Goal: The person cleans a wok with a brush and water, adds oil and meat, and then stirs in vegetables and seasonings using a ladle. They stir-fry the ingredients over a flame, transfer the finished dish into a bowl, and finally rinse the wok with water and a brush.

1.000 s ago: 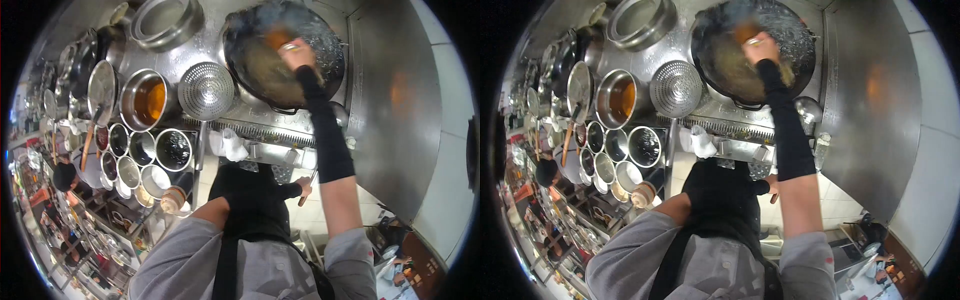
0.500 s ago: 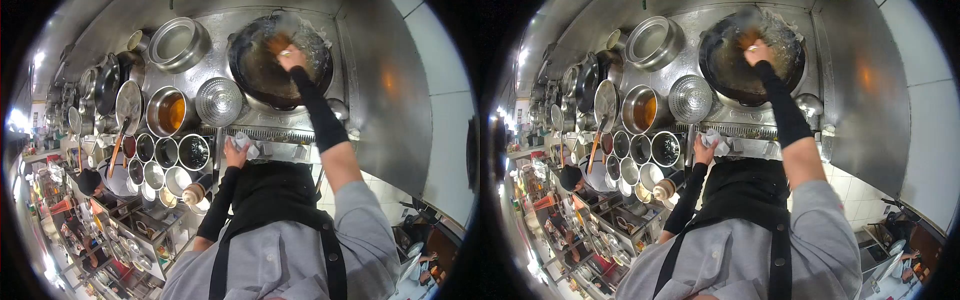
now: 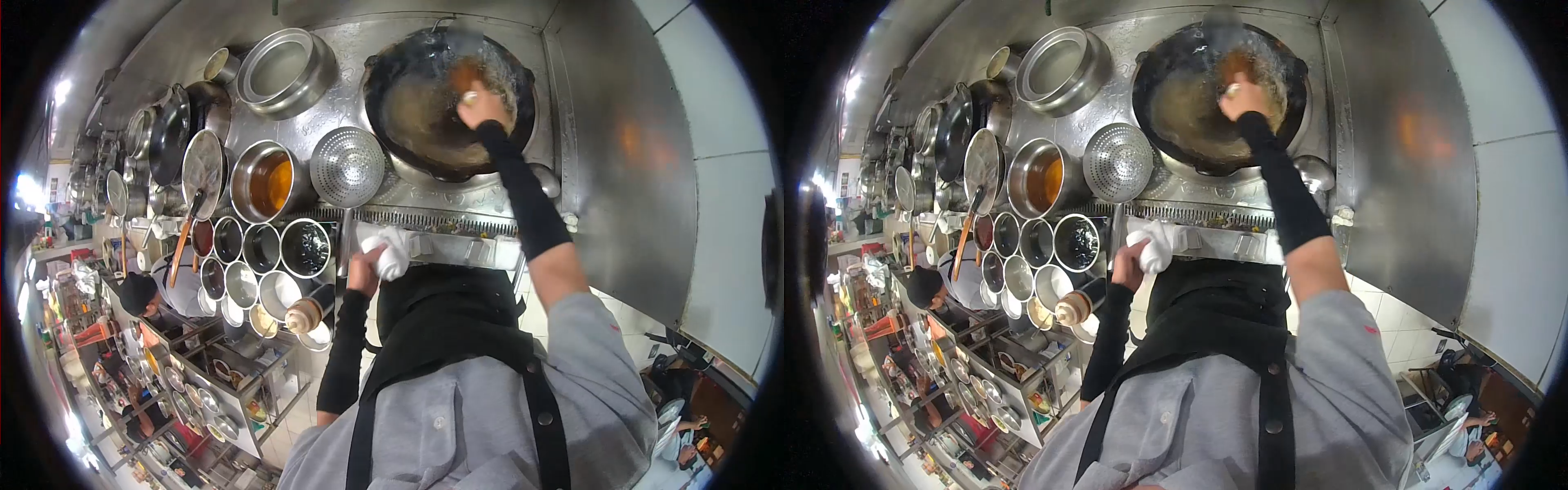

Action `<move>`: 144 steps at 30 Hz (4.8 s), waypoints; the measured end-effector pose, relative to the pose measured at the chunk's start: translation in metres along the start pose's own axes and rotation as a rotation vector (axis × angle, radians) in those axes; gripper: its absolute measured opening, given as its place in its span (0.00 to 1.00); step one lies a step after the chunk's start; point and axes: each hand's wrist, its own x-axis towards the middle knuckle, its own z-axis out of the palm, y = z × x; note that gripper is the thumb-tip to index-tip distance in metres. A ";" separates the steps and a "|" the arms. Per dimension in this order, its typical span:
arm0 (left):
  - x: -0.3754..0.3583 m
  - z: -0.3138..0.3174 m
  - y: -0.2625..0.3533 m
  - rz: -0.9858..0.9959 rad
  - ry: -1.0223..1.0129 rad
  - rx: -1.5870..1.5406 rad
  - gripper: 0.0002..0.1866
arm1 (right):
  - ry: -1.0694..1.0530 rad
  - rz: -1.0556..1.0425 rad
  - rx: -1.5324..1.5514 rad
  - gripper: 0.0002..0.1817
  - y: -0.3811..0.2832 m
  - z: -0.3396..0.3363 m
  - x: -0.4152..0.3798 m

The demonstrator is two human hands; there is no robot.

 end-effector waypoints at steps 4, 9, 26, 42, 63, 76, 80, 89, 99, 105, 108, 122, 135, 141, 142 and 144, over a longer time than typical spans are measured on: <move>-0.076 0.058 0.055 -0.133 -0.435 -0.522 0.35 | -0.083 0.036 0.198 0.19 -0.038 0.041 -0.044; -0.112 0.056 0.061 -0.114 -0.437 -0.698 0.38 | -0.160 0.045 -0.148 0.19 -0.001 -0.012 -0.058; -0.127 0.097 0.094 -0.098 -0.317 -0.572 0.36 | -0.335 0.017 0.409 0.21 0.012 0.011 -0.075; -0.116 0.121 0.092 -0.104 -0.447 -0.692 0.41 | -0.310 -0.054 -0.359 0.25 0.039 -0.103 -0.097; 0.020 0.119 0.046 -0.134 -0.053 -0.008 0.16 | -0.661 0.137 0.598 0.20 0.049 -0.093 -0.101; 0.166 0.178 -0.013 0.595 -0.519 1.198 0.18 | 0.530 -0.233 -0.010 0.25 0.039 -0.204 -0.141; 0.132 0.184 -0.003 -0.088 -0.299 0.016 0.20 | 0.440 -0.040 0.352 0.23 0.013 -0.193 -0.176; 0.049 0.164 0.013 -0.038 0.168 0.107 0.12 | 0.239 -0.025 0.427 0.23 -0.017 -0.180 -0.206; 0.045 0.116 0.003 0.315 0.413 0.544 0.11 | -0.063 0.116 0.711 0.20 -0.022 -0.130 -0.222; 0.000 0.131 0.034 0.275 0.471 0.719 0.23 | -0.159 0.224 0.874 0.18 -0.036 -0.115 -0.234; -0.009 0.136 0.034 0.372 0.532 0.776 0.19 | -0.184 0.262 0.881 0.19 -0.035 -0.109 -0.236; -0.014 0.177 0.067 0.709 0.457 0.993 0.22 | -0.303 0.680 1.271 0.25 -0.025 -0.108 -0.227; -0.052 0.213 0.061 1.067 0.341 1.284 0.33 | -0.381 0.725 1.720 0.14 0.022 -0.119 -0.240; -0.056 0.199 0.037 1.068 0.363 1.239 0.31 | -0.423 0.697 1.776 0.18 0.048 -0.110 -0.249; -0.041 0.184 0.040 1.088 0.369 1.230 0.25 | -0.403 0.673 1.739 0.18 0.039 -0.109 -0.245; -0.024 0.177 0.062 0.952 0.346 1.095 0.19 | -0.369 0.588 1.638 0.19 0.025 -0.100 -0.236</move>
